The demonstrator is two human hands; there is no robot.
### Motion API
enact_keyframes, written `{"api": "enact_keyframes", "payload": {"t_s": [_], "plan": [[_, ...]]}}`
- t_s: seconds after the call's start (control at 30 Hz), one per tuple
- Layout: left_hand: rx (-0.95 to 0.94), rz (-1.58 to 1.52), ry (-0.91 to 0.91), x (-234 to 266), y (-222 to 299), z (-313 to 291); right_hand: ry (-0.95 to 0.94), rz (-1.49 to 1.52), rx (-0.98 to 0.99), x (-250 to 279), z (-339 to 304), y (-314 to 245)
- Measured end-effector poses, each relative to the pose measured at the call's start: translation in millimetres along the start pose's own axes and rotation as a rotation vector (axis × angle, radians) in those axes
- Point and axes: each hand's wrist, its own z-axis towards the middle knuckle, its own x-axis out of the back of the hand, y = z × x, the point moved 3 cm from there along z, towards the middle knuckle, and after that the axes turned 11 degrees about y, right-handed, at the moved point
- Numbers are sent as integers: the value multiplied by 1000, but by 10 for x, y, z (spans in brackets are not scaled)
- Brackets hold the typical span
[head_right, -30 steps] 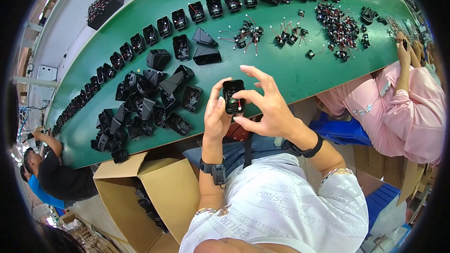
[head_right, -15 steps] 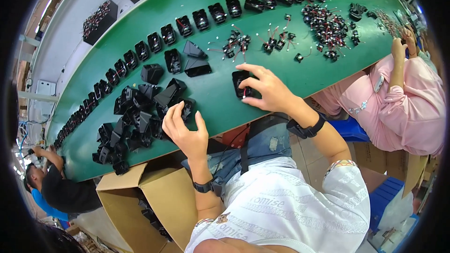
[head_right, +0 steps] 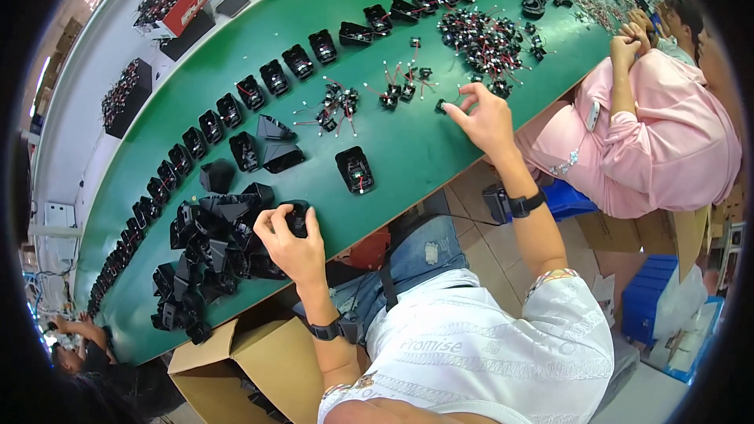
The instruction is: The person assembles electronic devices by hand, picking up a black plastic housing and a circuit board with wires. They insert the circuit board into the housing, press the components into place, and set the assembled unit back onto the green workbench.
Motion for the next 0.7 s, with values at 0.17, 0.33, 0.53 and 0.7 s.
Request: {"api": "enact_keyframes", "payload": {"t_s": [0.17, 0.33, 0.53, 0.7], "plan": [[98, -164, -125, -21, 151, -65, 40, 168, 105, -189, -57, 48], [25, -303, -61, 98, 87, -37, 75, 229, 233, -120, -126, -33], [-31, -373, -278, -54, -29, 30, -1, 410, 193, 132, -472, -775], [-38, -434, -225, 5, 4, 15, -224, 578, 522, -126, -1055, -1541]]}}
